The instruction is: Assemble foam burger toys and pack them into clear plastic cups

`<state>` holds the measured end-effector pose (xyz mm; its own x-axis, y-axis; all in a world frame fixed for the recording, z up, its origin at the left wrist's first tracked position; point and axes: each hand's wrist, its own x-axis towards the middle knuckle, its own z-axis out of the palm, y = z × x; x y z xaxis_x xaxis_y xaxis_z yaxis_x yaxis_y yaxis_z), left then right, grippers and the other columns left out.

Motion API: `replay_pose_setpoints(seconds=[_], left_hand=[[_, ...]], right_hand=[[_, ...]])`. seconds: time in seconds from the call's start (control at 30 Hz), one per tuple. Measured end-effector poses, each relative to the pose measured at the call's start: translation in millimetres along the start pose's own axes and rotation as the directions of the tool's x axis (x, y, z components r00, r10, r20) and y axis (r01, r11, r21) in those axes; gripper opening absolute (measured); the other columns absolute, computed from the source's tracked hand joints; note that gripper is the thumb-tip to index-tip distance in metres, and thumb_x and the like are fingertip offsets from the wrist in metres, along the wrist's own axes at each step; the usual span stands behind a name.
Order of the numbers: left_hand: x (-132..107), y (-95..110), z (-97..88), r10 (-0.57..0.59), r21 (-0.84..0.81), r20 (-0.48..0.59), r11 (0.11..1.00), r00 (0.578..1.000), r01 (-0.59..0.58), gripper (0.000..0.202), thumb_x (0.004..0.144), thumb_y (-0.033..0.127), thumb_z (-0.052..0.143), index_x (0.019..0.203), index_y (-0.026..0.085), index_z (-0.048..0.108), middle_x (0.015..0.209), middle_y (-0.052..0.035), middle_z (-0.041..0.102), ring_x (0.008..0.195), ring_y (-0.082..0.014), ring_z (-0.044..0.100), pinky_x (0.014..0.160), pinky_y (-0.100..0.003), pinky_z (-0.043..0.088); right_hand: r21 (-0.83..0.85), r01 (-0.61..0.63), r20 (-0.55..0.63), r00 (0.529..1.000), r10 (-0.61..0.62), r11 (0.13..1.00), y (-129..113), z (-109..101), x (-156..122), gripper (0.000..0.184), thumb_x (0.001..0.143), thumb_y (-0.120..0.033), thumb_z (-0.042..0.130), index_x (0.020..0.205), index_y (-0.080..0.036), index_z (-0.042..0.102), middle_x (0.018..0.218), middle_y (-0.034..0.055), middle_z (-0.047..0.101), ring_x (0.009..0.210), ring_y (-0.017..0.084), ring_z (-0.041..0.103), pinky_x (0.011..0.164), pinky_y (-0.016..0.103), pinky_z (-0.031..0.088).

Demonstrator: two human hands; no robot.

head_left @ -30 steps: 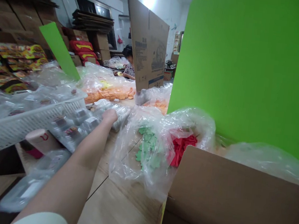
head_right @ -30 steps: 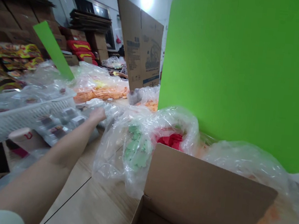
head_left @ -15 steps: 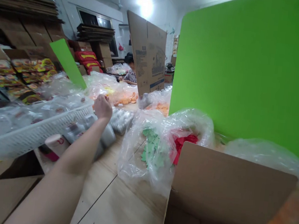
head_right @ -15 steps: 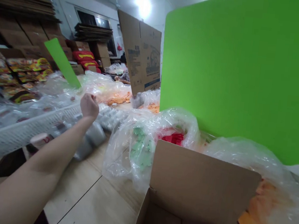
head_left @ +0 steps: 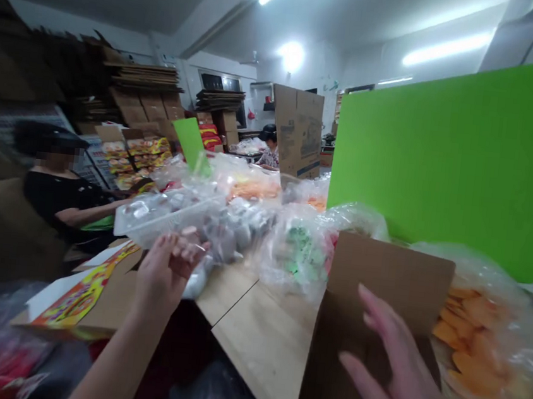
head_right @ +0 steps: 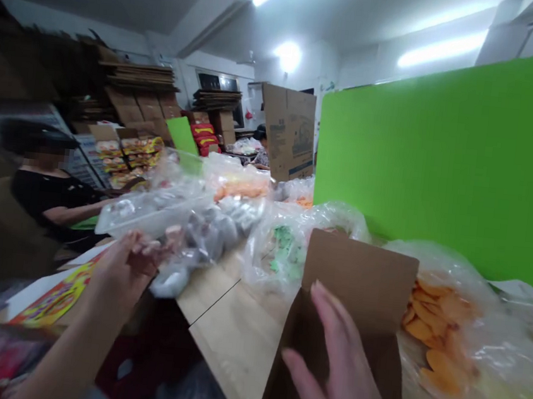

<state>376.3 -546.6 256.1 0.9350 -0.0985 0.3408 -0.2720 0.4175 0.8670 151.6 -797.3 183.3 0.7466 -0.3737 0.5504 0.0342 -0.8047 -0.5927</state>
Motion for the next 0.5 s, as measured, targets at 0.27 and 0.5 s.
replay_pose_setpoints(seconds=[0.27,0.5], left_hand=[[-71,7,14.6,-0.684,0.349,0.388,0.729,0.617,0.589,0.018,0.072,0.035,0.063,0.071,0.021,0.052,0.057,0.0061,0.033,0.045,-0.0049,0.036,0.059,-0.031,0.053],[-77,-67,92.1,-0.332,0.319,0.484,0.928,0.81,0.19,0.033,0.08,0.044,0.049,0.103,0.02,0.052,0.1,-0.0063,0.056,0.095,-0.018,0.056,0.087,-0.041,0.046]], right_hand=[[0.399,-0.235,0.338,0.936,0.096,0.886,-25,-24,16,0.069,0.074,-0.041,0.061,0.133,-0.027,0.029,0.112,0.0118,0.056,0.091,0.026,0.06,0.068,0.042,0.054],[0.628,-0.347,0.075,0.918,0.389,0.696,38,-43,-19,0.06,0.076,-0.039,0.059,0.126,-0.02,0.032,0.073,-0.0017,0.056,0.066,0.015,0.06,0.053,0.026,0.048]])
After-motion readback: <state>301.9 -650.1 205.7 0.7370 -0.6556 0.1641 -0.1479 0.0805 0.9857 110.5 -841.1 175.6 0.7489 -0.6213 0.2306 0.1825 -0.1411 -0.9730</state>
